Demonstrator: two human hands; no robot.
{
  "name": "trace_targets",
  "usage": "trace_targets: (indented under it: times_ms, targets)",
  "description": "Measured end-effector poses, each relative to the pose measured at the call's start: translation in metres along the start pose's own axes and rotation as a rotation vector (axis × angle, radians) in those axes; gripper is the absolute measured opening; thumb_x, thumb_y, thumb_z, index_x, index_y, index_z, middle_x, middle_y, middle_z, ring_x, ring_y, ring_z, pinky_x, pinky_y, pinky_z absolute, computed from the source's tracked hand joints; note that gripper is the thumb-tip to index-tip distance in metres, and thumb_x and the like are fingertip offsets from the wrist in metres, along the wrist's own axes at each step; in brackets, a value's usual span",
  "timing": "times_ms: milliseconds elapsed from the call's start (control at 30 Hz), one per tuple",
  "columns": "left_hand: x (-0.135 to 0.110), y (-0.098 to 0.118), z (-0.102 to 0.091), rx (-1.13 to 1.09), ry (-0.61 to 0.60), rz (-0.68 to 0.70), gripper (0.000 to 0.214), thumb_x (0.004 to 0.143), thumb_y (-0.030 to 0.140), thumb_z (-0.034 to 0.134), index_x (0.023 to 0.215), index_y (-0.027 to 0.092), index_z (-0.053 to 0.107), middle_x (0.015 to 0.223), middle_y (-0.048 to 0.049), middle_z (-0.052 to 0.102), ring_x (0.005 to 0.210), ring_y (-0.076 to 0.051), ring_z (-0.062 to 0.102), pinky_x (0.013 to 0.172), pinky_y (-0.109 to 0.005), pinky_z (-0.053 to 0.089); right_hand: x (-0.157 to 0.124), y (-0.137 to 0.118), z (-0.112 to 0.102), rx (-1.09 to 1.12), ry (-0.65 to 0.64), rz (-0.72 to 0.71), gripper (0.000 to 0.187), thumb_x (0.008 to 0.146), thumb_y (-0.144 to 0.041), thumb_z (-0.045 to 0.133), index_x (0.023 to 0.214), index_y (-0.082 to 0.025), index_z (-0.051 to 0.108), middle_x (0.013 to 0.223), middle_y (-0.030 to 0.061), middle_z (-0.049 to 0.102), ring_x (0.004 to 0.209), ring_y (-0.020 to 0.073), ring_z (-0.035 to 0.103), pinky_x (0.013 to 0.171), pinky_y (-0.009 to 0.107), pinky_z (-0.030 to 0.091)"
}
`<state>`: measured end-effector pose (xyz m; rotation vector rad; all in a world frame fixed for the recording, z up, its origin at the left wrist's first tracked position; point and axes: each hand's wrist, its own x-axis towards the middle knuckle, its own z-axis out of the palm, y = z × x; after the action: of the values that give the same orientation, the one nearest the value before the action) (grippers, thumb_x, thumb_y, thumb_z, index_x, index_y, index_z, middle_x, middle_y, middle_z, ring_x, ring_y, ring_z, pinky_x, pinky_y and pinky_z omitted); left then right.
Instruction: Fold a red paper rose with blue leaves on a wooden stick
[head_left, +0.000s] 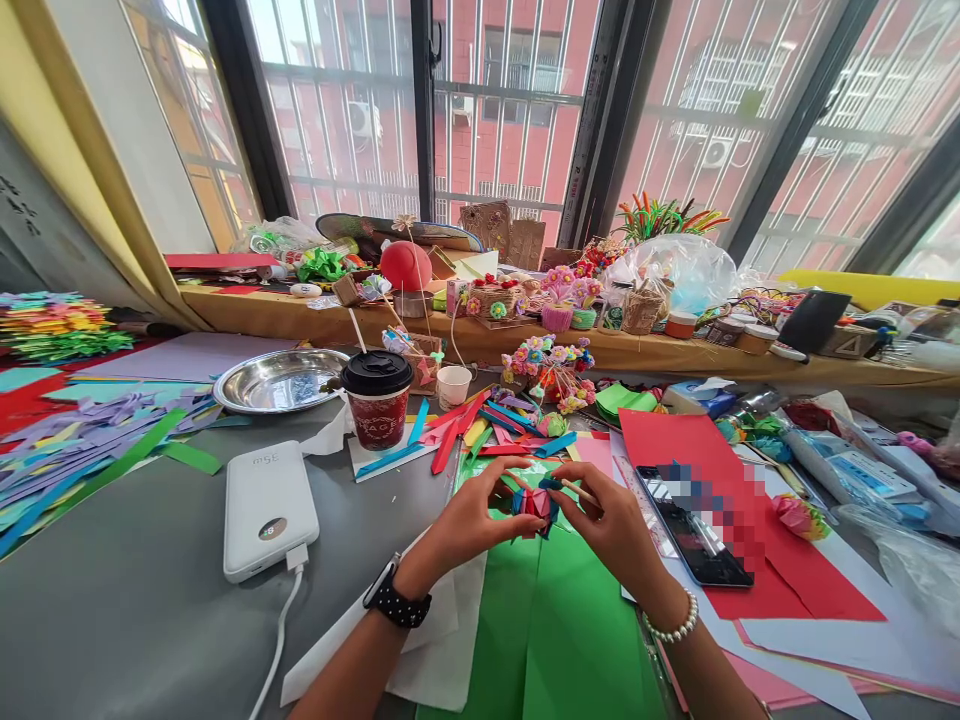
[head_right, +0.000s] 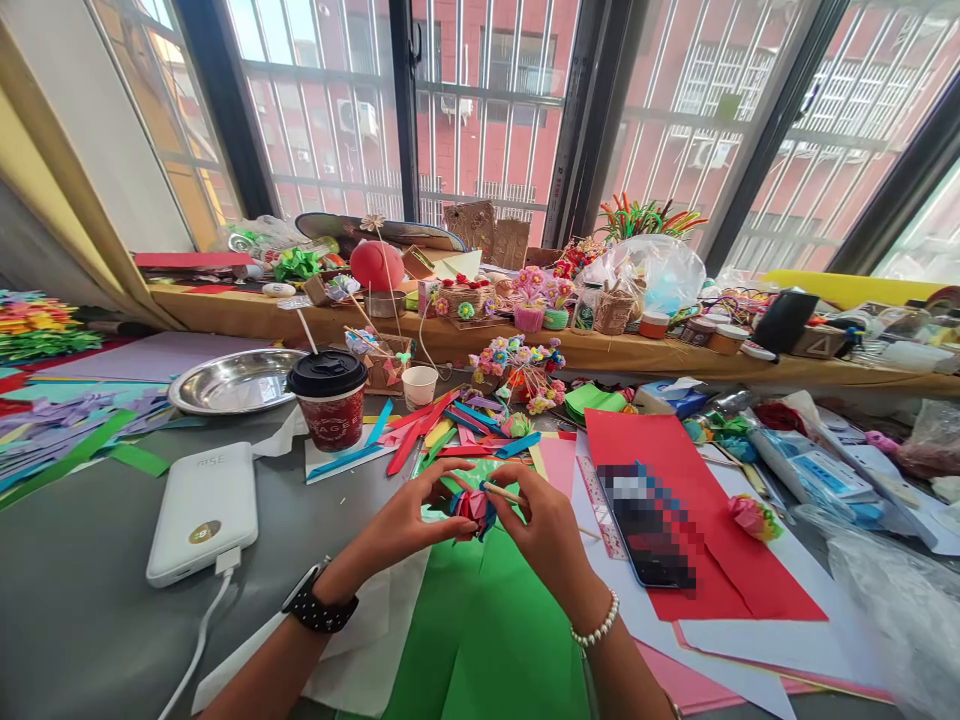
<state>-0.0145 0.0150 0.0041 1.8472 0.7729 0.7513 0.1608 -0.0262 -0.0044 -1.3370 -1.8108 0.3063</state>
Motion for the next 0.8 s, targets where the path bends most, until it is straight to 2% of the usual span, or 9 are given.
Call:
trace_targets:
  times_ms: [100,300,533,800]
  targets:
    - [-0.0002,-0.0012,0.0017,0.104,0.035,0.015,0.058,0.063,0.044,0.062,0.112,0.019,0.042,0.083,-0.0017,0.057,0.068,-0.014,0.057,0.066,-0.027,0.045,0.0006,0.0025,-0.0002,-0.001,-0.041,-0.019,0.015,0.081,-0.027,0.044,0.090,-0.019,0.053,0.086,0.0033,0.059,0.047,0.0081,0.042,0.047,0.021,0.038]
    - [-0.0014,-0.0019,0.0060,0.236,0.009,0.047,0.055,0.066,0.046,0.058,0.112,0.021,0.042,0.086,-0.0012,0.058,0.062,-0.012,0.054,0.060,-0.025,0.043,0.0012,0.0024,-0.0027,-0.089,-0.092,-0.007,0.011,0.080,-0.025,0.047,0.085,-0.019,0.054,0.071,0.0003,0.059,0.044,0.0087,0.042,0.043,0.021,0.033]
    - [-0.0010,-0.0026,0.0074,0.266,0.027,0.048,0.053,0.067,0.046,0.057,0.112,0.023,0.042,0.085,0.0002,0.057,0.061,-0.011,0.052,0.059,-0.024,0.042,0.0006,-0.0007,0.0001,-0.111,-0.069,-0.013,0.008,0.080,-0.022,0.046,0.078,-0.019,0.053,0.070,0.0005,0.058,0.046,0.0092,0.042,0.045,0.021,0.034]
    - [-0.0018,0.0007,0.0042,0.218,0.073,0.043,0.053,0.066,0.045,0.058,0.111,0.023,0.044,0.086,-0.0007,0.056,0.070,-0.013,0.054,0.066,-0.026,0.045,0.0002,-0.0035,-0.0040,-0.004,-0.072,0.020,0.015,0.080,-0.024,0.045,0.092,-0.020,0.053,0.076,0.0003,0.059,0.047,0.0080,0.045,0.044,0.019,0.035]
